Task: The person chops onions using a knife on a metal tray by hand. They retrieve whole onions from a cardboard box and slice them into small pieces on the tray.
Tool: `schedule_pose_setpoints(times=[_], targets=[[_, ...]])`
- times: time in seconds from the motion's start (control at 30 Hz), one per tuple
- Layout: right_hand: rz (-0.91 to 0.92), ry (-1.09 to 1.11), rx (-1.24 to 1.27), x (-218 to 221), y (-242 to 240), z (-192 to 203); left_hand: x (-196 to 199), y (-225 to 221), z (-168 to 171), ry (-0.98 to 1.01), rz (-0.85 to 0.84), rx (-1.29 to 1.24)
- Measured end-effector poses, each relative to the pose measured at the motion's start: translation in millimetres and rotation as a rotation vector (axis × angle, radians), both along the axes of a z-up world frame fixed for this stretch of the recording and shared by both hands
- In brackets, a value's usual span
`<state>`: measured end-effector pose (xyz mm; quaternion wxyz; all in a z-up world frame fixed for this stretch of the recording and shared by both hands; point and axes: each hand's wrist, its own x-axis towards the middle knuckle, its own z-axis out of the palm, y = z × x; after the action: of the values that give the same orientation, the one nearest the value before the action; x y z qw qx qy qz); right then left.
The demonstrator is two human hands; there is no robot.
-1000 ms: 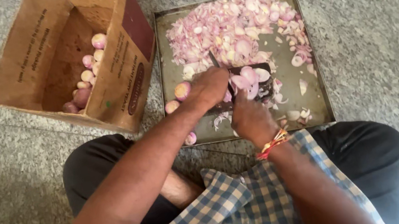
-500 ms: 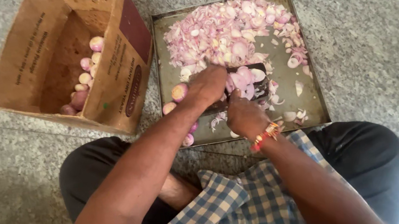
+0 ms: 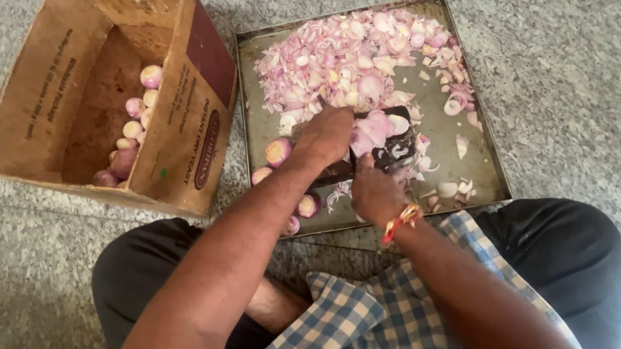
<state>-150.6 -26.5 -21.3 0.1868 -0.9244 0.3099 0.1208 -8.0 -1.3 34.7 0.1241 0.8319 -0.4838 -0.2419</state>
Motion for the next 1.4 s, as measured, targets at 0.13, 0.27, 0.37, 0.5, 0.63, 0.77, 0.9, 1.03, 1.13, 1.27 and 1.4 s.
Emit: schedule_pose_setpoints(times=[0.13,0.27,0.37,0.5,0.63,0.77,0.9,1.03,1.13,1.27,1.4], targets=[[-0.083,-0.001,0.083,-13.5,-12.6,8.6,4.3,-3.8,-9.7,-0.046,-0.028,-0.018],[-0.033,-0.043,0.092,3.0,-3.4,-0.3,3.0,-3.2,-17.1,-0.017,0.024,-0.024],[-0.082,-0.112,0.096,-8.7,-11.3,12.9,9.6,-5.3,-29.1,-0.071,-0.062,-0.082],[-0.155,0.111,0.103,-3.7,14.2,28.0,11.2,-4.1,-38.8,-0.079,-0.036,-0.089],[-0.091,-0.054,0.105,2.5,-3.7,10.4,11.3,-1.3,-42.9,-0.056,-0.055,-0.142],[-0.109,-0.013,0.081,-2.2,-5.2,1.3,14.0,-3.9,-47.1,-0.085,-0.075,-0.157],[-0.113,-0.106,0.083,8.2,0.1,3.7,11.4,-4.1,-41.8,-0.054,-0.045,-0.180],[-0.175,-0.056,0.144,-11.7,-8.9,23.0,14.1,-4.0,-38.6,-0.075,-0.083,-0.128],[-0.141,0.037,0.139,-5.7,-0.5,26.3,11.6,-0.9,-34.1,0.002,-0.011,-0.143],[-0.123,-0.042,0.122,-3.9,-7.7,24.6,13.9,-0.5,-36.2,-0.046,-0.031,-0.105],[-0.082,0.045,0.044,1.2,2.5,5.3,10.7,3.4,-26.5,-0.024,0.002,-0.147]])
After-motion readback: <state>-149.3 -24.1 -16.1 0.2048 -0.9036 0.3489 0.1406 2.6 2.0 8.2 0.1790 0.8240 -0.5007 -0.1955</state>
